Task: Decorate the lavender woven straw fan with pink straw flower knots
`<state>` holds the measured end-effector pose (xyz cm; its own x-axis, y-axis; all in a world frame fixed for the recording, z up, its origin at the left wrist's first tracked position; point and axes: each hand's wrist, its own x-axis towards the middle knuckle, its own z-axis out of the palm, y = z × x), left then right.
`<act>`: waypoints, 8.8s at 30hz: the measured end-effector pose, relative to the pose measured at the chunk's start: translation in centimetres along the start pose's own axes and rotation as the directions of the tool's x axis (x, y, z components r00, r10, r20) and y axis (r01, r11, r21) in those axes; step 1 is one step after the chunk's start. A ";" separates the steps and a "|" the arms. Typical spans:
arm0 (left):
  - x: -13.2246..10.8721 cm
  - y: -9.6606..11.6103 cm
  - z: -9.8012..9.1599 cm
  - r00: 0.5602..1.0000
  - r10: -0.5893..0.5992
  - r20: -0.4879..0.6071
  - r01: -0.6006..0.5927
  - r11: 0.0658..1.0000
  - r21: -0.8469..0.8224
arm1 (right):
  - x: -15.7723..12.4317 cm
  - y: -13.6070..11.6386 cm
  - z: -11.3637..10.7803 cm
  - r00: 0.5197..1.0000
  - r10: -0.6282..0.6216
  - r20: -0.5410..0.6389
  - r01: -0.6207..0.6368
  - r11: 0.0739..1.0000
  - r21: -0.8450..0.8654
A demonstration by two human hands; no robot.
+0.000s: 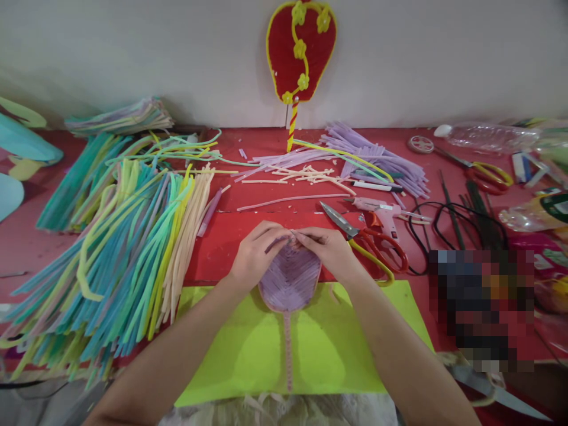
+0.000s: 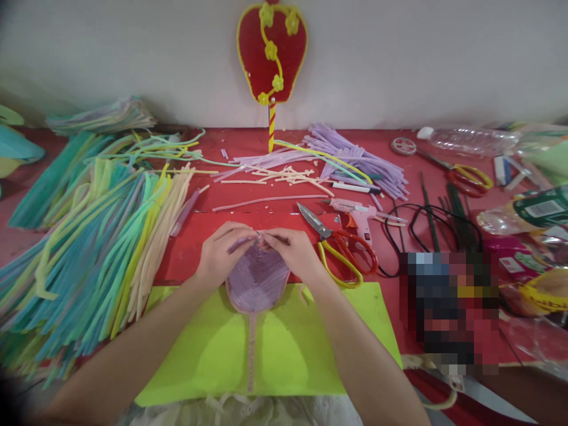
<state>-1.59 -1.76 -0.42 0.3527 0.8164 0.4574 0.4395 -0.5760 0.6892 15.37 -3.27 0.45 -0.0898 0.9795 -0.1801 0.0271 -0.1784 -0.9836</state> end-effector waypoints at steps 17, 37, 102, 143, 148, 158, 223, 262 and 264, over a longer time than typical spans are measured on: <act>0.0 -1.1 -0.3 0.984 0.171 0.052 -0.163 0.977 -0.139 | -0.1 -0.3 -0.7 0.991 -0.014 0.136 0.027 0.995 -0.095; 0.0 -1.4 0.6 0.984 -0.163 0.072 0.171 0.979 -0.116 | -0.2 0.3 1.0 0.988 -0.103 -0.115 0.089 0.989 -0.120; 0.1 -0.7 0.8 0.980 -0.196 -0.026 0.190 0.970 -0.152 | -1.0 0.8 3.4 0.964 -0.052 -0.261 0.068 0.996 0.052; -0.2 -0.3 0.4 0.962 0.089 -0.258 -0.065 0.993 0.099 | -0.5 1.0 2.9 0.973 0.092 -0.213 -0.006 0.928 0.372; -0.3 -0.1 0.6 0.987 -0.036 -0.153 0.047 0.997 0.067 | -0.5 1.0 3.0 0.972 0.053 -0.229 0.032 0.935 0.354; -0.6 0.2 0.8 0.987 -0.154 -0.052 0.158 0.985 0.068 | -0.6 1.0 2.9 0.953 -0.105 -0.285 0.135 0.987 0.087; -0.1 -0.3 0.6 0.992 0.032 -0.122 -0.036 0.999 -0.030 | 0.2 0.8 1.0 0.988 0.106 -0.111 -0.081 0.976 0.204; -0.1 -1.1 0.4 0.990 0.036 -0.133 -0.052 0.991 -0.121 | 0.4 1.3 1.3 0.987 0.145 -0.069 -0.112 0.929 0.353; -0.1 -1.0 0.4 0.989 0.028 -0.144 -0.047 0.990 -0.130 | 0.3 1.4 1.4 0.989 0.131 -0.070 -0.099 0.930 0.354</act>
<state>-1.70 -1.28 -1.41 0.2422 0.7974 0.5527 0.3116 -0.6034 0.7340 14.03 -3.31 -1.02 -0.0155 0.9517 -0.3066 -0.3181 -0.2954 -0.9009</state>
